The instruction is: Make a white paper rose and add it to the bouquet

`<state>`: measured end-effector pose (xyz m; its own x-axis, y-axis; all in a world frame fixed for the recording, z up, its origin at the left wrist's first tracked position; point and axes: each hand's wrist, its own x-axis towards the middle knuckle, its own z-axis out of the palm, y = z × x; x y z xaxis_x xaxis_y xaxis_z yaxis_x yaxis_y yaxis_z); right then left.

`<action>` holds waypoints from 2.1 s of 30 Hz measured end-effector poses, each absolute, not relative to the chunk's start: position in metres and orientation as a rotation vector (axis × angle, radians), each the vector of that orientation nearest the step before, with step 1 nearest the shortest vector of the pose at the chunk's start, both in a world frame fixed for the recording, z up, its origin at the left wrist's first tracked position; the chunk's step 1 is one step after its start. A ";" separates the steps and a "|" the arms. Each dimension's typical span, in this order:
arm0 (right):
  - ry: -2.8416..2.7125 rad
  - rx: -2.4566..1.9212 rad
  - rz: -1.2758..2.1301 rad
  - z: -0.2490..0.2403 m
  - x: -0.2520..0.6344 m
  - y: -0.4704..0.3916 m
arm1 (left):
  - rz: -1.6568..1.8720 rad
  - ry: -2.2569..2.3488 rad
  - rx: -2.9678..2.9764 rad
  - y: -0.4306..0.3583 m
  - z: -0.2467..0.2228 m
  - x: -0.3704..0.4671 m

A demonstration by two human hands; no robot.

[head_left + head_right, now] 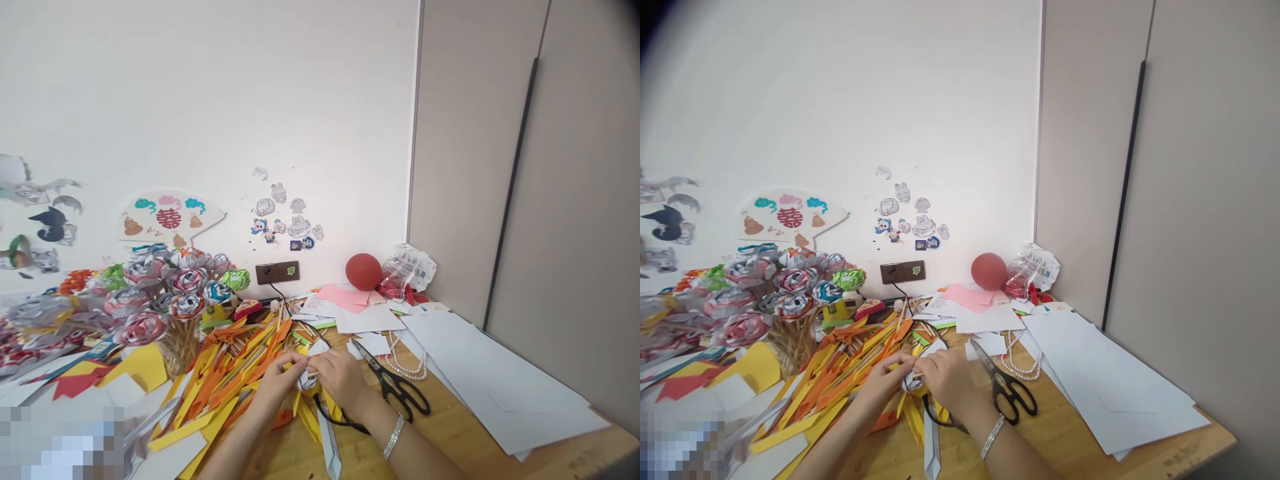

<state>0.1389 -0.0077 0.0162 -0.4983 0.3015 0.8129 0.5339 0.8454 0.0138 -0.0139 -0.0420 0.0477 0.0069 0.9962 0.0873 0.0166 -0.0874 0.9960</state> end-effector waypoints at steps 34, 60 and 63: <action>-1.711 -0.670 0.964 0.024 0.135 -0.002 | 1.259 1.151 1.069 -0.055 0.059 -0.013; -1.728 -0.721 1.073 0.030 0.137 -0.005 | 1.287 1.101 1.223 -0.047 0.048 -0.014; -1.744 -0.718 1.101 0.026 0.137 -0.001 | 1.286 1.115 1.291 -0.043 0.044 -0.016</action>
<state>0.1372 -0.0005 0.0263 -0.4047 0.8261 0.3922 0.0015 0.4294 -0.9031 -0.0159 -0.0434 0.0440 0.0248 0.9927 0.1183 -0.0238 -0.1177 0.9928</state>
